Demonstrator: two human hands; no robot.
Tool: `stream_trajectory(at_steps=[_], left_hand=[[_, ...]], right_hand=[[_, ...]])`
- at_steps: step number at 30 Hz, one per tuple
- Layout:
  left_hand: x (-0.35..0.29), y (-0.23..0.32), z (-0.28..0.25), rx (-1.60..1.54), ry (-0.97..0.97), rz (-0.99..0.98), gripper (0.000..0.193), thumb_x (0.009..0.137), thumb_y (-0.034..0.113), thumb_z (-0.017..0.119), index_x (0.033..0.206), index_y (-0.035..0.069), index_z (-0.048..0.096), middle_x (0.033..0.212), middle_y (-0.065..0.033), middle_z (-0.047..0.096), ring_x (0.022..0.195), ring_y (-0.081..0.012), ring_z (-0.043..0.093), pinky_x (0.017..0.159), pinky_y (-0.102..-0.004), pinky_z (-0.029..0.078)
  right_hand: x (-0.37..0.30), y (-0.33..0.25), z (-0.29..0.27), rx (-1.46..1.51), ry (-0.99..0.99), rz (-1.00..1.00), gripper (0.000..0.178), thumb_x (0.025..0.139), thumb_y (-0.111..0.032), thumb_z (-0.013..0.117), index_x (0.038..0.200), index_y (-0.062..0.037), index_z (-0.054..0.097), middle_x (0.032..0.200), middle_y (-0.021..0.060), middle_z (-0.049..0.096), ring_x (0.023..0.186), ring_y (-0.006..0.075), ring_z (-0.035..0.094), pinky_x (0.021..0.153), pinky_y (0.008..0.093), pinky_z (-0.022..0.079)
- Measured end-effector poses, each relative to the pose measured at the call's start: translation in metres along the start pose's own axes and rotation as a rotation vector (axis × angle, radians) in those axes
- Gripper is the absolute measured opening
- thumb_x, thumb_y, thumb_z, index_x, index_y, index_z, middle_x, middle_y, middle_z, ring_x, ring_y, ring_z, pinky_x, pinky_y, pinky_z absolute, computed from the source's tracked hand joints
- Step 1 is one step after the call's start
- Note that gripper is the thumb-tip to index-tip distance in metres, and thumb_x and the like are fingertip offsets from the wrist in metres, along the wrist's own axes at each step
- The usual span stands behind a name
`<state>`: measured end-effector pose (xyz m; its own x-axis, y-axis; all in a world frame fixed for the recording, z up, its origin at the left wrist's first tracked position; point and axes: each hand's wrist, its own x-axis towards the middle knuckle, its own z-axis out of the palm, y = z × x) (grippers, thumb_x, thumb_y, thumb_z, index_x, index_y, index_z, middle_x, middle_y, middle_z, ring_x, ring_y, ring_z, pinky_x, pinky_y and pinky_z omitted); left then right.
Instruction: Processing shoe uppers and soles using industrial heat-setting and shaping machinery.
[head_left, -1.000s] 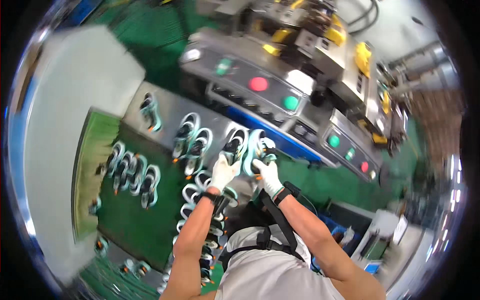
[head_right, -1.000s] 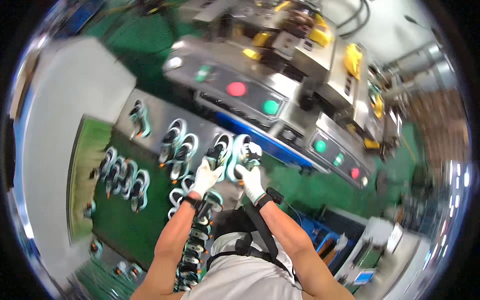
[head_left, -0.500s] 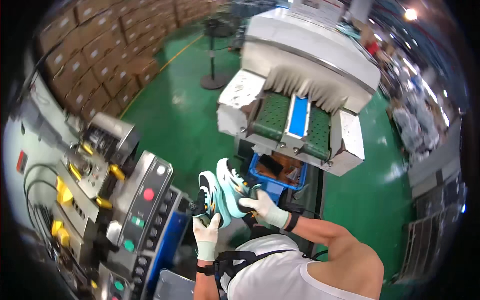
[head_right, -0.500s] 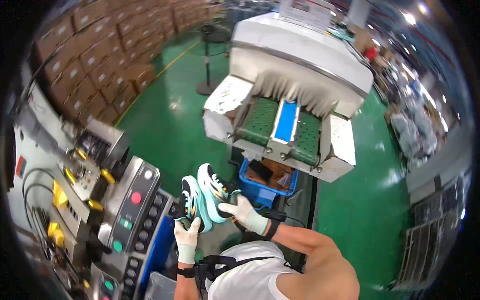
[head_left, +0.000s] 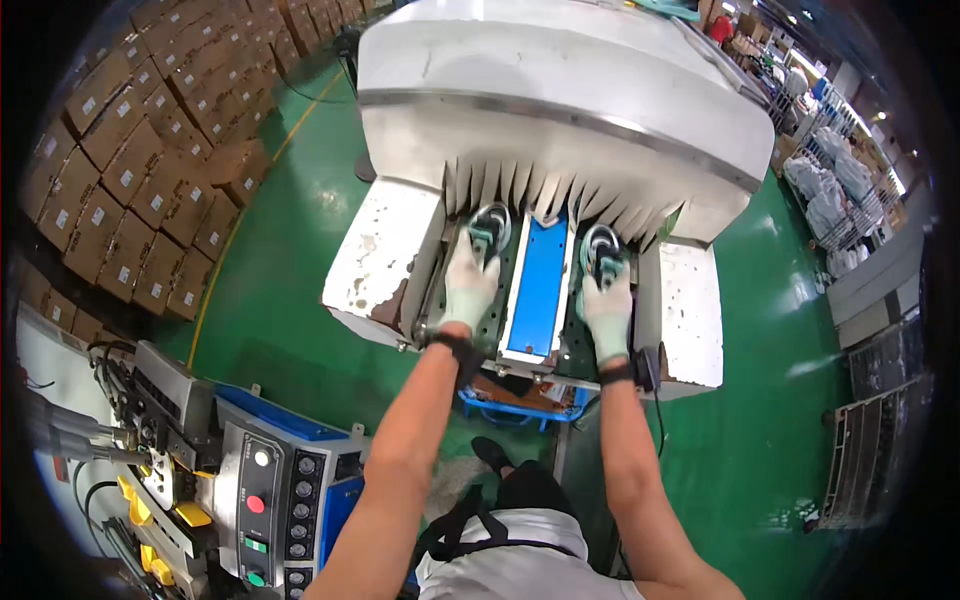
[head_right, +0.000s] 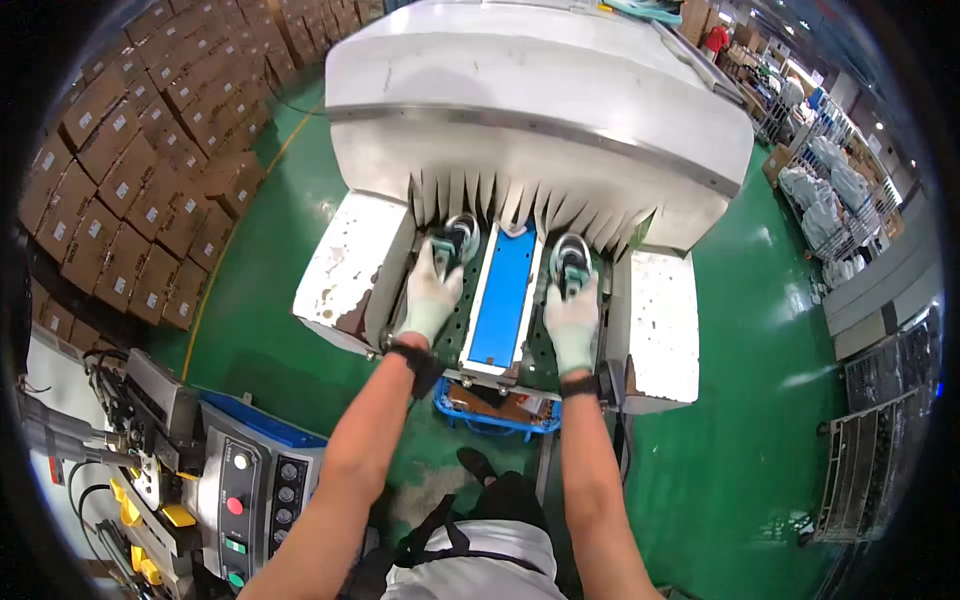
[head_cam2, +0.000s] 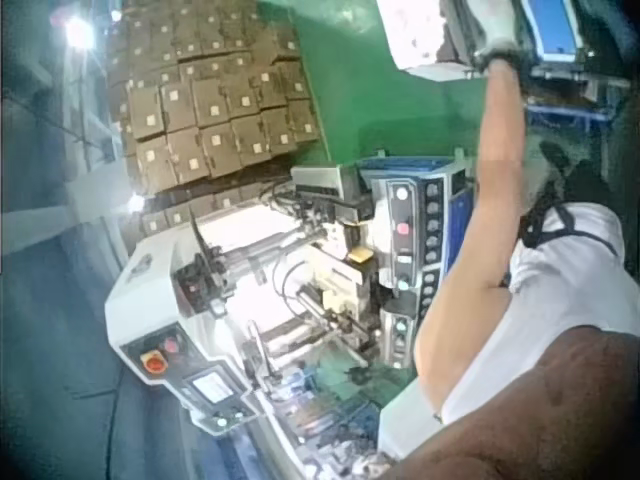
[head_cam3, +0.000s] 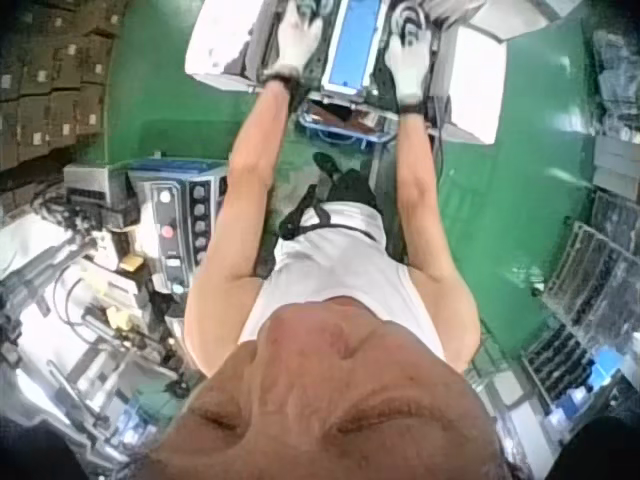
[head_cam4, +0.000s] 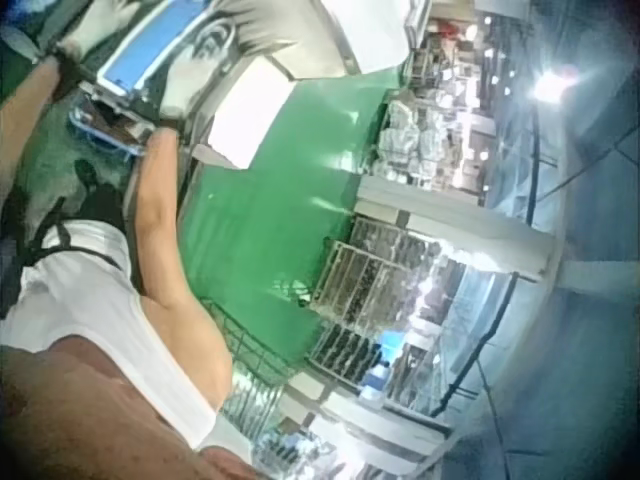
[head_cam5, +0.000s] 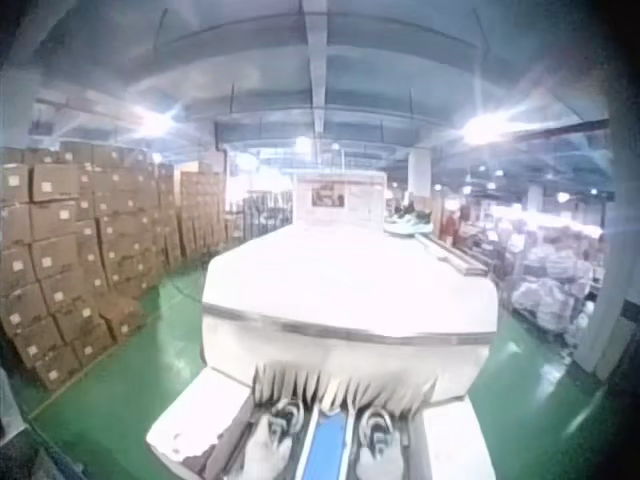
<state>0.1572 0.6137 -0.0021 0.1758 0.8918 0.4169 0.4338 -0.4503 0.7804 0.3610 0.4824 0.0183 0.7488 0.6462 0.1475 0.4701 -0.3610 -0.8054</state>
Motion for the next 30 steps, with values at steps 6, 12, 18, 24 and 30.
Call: stream_trajectory(at_steps=[6, 12, 18, 24, 30], left_hand=[[-0.016, 0.025, -0.037, -0.097, -0.110, -0.002, 0.086, 0.087, 0.021, 0.075, 0.151, -0.010, 0.026, 0.149, -0.0329, 0.041, 0.139, -0.0426, 0.043, 0.116, -0.0405, 0.036], [-0.247, 0.016, -0.181, -0.299, -0.301, -0.435, 0.048, 0.095, 0.011, 0.066, 0.138, -0.004, 0.051, 0.127, -0.0234, 0.065, 0.117, -0.0297, 0.066, 0.100, -0.0373, 0.051], [-0.594, 0.013, -0.297, 0.098, 0.320, -0.976, 0.028, 0.096, 0.010, 0.062, 0.120, -0.004, 0.063, 0.102, -0.0168, 0.074, 0.092, -0.0242, 0.072, 0.084, -0.0355, 0.056], [-0.851, 0.098, -0.360, 0.528, 0.956, -1.261, 0.025, 0.097, 0.019, 0.060, 0.109, -0.002, 0.066, 0.101, -0.0207, 0.071, 0.094, -0.0415, 0.067, 0.084, -0.0441, 0.053], [-1.087, 0.252, -0.417, 0.931, 1.389, -1.737, 0.026, 0.097, 0.025, 0.057, 0.102, 0.001, 0.066, 0.100, -0.0250, 0.069, 0.097, -0.0442, 0.065, 0.084, -0.0481, 0.053]], right_hand=[[0.024, -0.018, 0.028, 0.011, 0.219, -0.329, 0.081, 0.090, -0.022, 0.069, 0.150, 0.0108, 0.027, 0.154, 0.0343, 0.031, 0.146, 0.0453, 0.027, 0.121, 0.0454, 0.023], [-0.190, -0.070, 0.049, 0.482, -0.791, -0.239, 0.042, 0.094, -0.012, 0.061, 0.133, 0.0010, 0.057, 0.130, 0.0150, 0.064, 0.120, 0.0248, 0.062, 0.102, 0.0347, 0.048], [-0.426, -0.013, 0.114, 0.050, -1.733, -0.360, 0.046, 0.096, -0.029, 0.062, 0.129, 0.0028, 0.059, 0.123, 0.0183, 0.068, 0.115, 0.0280, 0.066, 0.102, 0.0366, 0.050], [-0.525, -0.008, 0.120, -0.144, -1.906, -0.836, 0.035, 0.096, -0.024, 0.062, 0.119, 0.0014, 0.068, 0.114, 0.0157, 0.073, 0.102, 0.0225, 0.068, 0.089, 0.0335, 0.054], [-0.582, 0.037, 0.161, -0.474, -2.047, -0.432, 0.042, 0.096, -0.019, 0.067, 0.130, 0.0036, 0.057, 0.102, 0.0082, 0.069, 0.084, 0.0166, 0.066, 0.070, 0.0282, 0.056]])
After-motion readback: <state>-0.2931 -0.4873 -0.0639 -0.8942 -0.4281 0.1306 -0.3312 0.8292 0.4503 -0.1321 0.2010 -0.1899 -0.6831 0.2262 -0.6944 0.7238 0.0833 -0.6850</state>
